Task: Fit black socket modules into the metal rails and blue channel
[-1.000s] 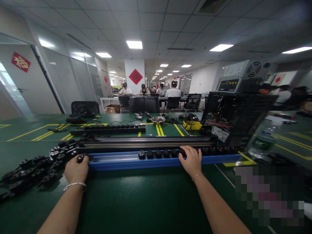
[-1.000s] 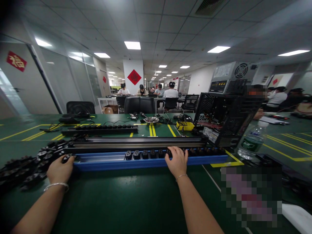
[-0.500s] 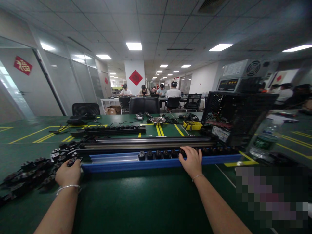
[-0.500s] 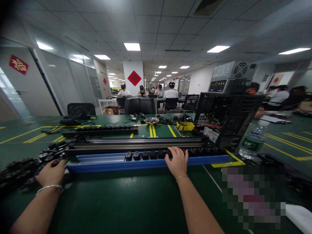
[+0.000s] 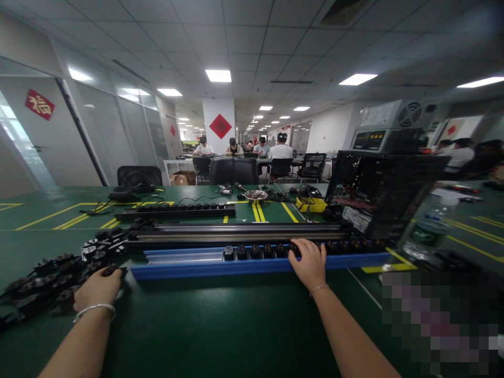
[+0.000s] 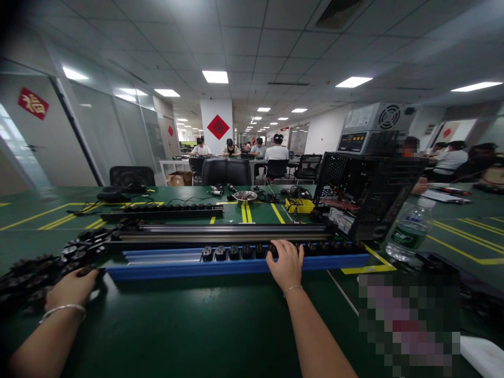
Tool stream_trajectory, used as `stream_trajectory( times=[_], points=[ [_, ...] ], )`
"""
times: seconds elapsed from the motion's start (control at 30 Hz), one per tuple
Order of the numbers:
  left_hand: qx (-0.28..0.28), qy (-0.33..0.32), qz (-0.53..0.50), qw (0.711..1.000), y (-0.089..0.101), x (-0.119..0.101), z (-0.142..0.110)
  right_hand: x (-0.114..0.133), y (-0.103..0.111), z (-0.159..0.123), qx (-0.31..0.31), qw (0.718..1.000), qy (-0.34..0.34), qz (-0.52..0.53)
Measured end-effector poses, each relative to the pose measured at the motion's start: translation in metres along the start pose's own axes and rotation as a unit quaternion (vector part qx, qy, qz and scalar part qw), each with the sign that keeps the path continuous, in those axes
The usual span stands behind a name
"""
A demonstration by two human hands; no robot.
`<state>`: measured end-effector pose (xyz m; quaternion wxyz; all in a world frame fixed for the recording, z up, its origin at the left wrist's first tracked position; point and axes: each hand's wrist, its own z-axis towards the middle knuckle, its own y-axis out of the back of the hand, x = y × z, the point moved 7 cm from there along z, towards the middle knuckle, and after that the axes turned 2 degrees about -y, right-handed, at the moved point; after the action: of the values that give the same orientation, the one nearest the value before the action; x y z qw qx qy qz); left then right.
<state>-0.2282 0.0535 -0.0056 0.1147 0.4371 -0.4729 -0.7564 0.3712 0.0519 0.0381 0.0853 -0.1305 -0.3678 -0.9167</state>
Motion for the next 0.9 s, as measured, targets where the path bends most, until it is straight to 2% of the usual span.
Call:
stream_trajectory(
  times=[0.1,0.23,0.3,0.4,0.47,0.53,0.57,0.7,0.77,0.9],
  points=[
    [0.023,0.081,0.045,0.995,-0.002,0.014,0.006,0.000,0.000,0.000,-0.004,1.000,0.001,-0.004],
    [0.029,0.076,0.059,0.995,0.008,0.008,-0.002,0.001,0.001,0.000,-0.009,1.000,-0.001,-0.005],
    [-0.017,0.050,0.049,0.997,0.022,-0.005,-0.014,0.001,0.001,0.000,-0.008,1.000,-0.003,-0.002],
    [-0.135,-0.073,0.009,0.988,0.047,-0.046,-0.042,0.001,0.000,0.000,-0.007,1.000,-0.003,0.000],
    [-0.150,-0.197,-0.018,0.969,0.050,-0.083,-0.065,0.001,-0.001,0.001,-0.011,1.000,-0.003,0.000],
    [-0.120,-0.319,-0.065,0.938,0.041,-0.121,-0.094,0.000,-0.001,0.001,-0.017,1.000,-0.003,0.001],
    [-0.081,-0.363,-0.084,0.924,0.031,-0.138,-0.109,0.000,-0.001,0.001,-0.019,1.000,-0.003,0.001],
    [0.087,-0.453,-0.126,0.878,-0.019,-0.190,-0.171,0.000,-0.001,0.000,-0.018,1.000,-0.002,0.002],
    [0.134,-0.471,-0.104,0.866,-0.038,-0.207,-0.196,0.000,-0.001,0.000,-0.016,1.000,-0.002,0.000],
    [0.134,-0.422,-0.036,0.896,-0.053,-0.220,-0.214,0.000,-0.001,0.000,-0.011,1.000,-0.001,0.000]
  ],
)
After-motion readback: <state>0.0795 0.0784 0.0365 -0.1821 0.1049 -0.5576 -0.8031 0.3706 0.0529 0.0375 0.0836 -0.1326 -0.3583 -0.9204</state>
